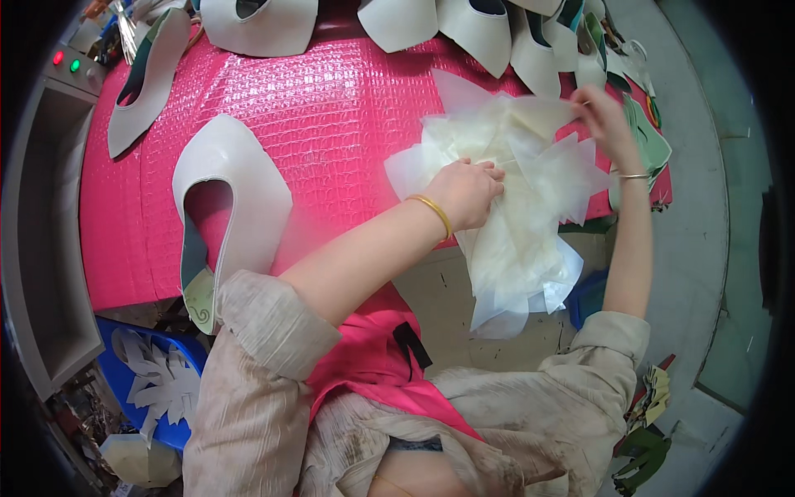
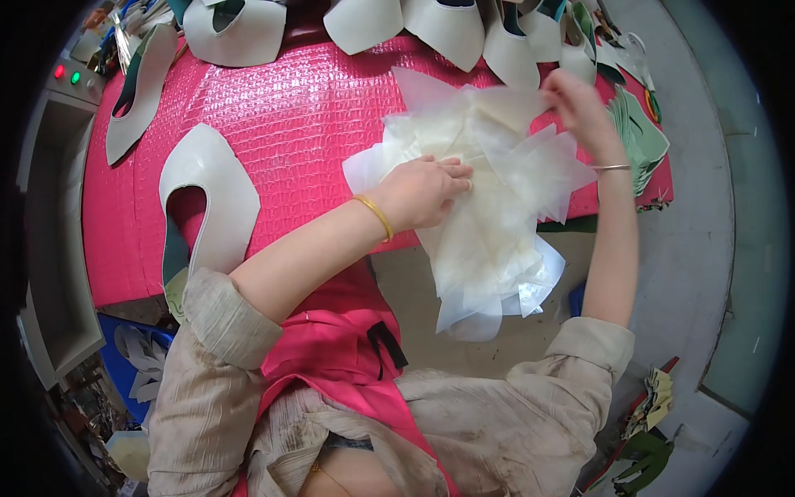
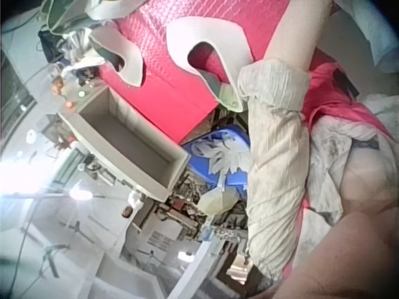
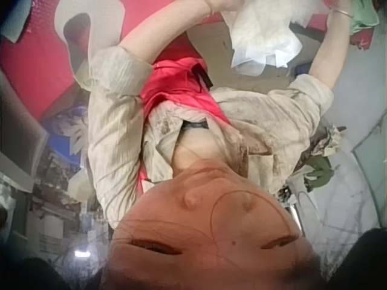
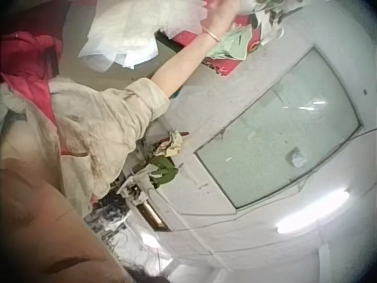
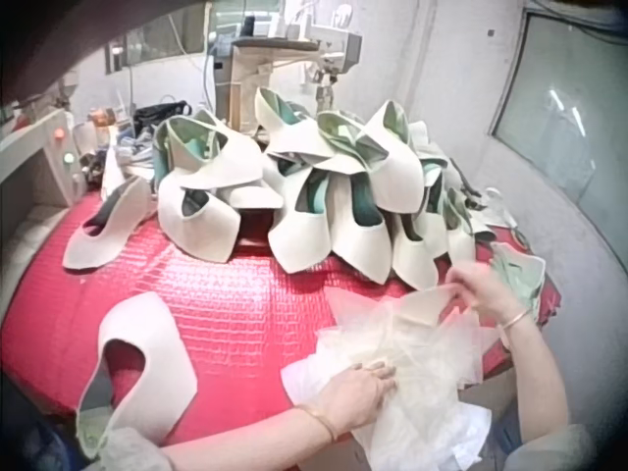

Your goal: The person assembles shoe components by hand on a pink work surface. They insert a light green insole into a white shoe upper, press the edges to secure it, and then place a white paper insert inside the shoe. This process is repeated for multiple shoes.

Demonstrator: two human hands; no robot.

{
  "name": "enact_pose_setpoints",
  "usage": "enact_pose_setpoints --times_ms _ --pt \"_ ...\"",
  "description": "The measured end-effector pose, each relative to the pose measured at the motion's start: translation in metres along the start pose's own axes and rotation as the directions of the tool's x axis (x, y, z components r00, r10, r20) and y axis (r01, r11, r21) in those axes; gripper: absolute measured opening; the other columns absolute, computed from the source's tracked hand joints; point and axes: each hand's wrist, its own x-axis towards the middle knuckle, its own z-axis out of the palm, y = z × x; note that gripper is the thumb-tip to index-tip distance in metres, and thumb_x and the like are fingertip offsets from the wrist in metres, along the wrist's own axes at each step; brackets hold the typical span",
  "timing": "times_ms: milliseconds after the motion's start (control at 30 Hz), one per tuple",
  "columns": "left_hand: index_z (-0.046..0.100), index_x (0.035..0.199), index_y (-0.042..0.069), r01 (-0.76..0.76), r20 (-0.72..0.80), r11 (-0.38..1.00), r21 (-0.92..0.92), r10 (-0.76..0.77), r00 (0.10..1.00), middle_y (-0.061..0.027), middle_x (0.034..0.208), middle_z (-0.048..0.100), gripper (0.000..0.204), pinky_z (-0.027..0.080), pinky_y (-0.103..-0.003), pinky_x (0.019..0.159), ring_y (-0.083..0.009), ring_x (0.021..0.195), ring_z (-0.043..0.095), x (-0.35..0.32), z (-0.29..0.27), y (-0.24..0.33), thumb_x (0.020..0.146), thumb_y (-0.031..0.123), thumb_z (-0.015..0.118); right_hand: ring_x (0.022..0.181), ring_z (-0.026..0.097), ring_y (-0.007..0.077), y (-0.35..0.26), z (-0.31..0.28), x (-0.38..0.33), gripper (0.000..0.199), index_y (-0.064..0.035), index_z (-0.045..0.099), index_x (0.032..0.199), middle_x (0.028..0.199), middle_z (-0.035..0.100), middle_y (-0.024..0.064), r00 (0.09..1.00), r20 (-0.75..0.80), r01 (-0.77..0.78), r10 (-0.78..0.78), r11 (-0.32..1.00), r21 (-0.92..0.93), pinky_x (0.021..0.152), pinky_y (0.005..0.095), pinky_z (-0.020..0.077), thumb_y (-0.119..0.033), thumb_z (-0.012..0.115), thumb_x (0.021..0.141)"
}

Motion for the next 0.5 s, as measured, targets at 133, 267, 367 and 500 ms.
enact_pose_setpoints --times_ms 133,267,367,500 --pt "0.059 0.108 0.009 0.031 0.170 0.999 0.011 -0.033 0.985 -0.0067 0.126 0.049 0.034 0.041 -0.038 0.093 -0.0199 0.117 0.046 0.013 -0.009 0.011 0.075 0.009 0.051 0.076 0.055 0.0108 0.041 -0.085 -0.013 0.007 -0.0006 0.052 0.092 0.081 0.054 0.0025 0.947 -0.261 -0.132 0.188 0.967 0.217 0.067 0.0235 0.0459 -0.007 0.050 0.089" --pt "0.058 0.108 0.007 0.117 0.416 0.991 0.065 -0.134 0.899 -0.0155 0.122 0.050 0.035 0.047 -0.038 0.083 -0.0254 0.111 0.051 0.039 -0.042 0.023 0.075 0.015 0.053 0.081 0.058 0.0103 -0.009 -0.133 -0.023 0.010 0.0008 0.052 0.094 0.083 0.056 0.0040 0.899 -0.351 -0.217 0.263 0.962 0.165 0.068 0.0237 0.0469 -0.008 0.051 0.089" --pt "0.059 0.105 0.001 0.209 0.077 0.820 -0.534 -0.199 0.977 -0.0192 0.111 0.056 0.036 0.051 -0.039 0.075 -0.0275 0.103 0.056 0.039 -0.058 0.008 0.080 0.027 0.055 0.074 0.058 0.0117 -0.087 -0.068 -0.009 0.012 -0.0001 0.054 0.094 0.083 0.056 0.0073 0.931 -0.338 -0.173 0.136 0.981 -0.084 0.064 0.0249 0.0460 -0.002 0.056 0.082" --pt "0.059 0.099 -0.005 0.125 0.121 -0.010 -0.992 -0.341 0.932 -0.0156 0.093 0.063 0.043 0.052 -0.034 0.064 -0.0226 0.082 0.062 -0.007 -0.105 0.016 0.085 0.035 0.056 0.077 0.057 0.0323 -0.189 0.020 -0.025 0.020 -0.0025 0.056 0.089 0.085 0.057 0.0126 0.976 -0.183 0.110 -0.115 0.993 -0.033 0.067 0.0376 0.0476 -0.002 0.062 0.070"
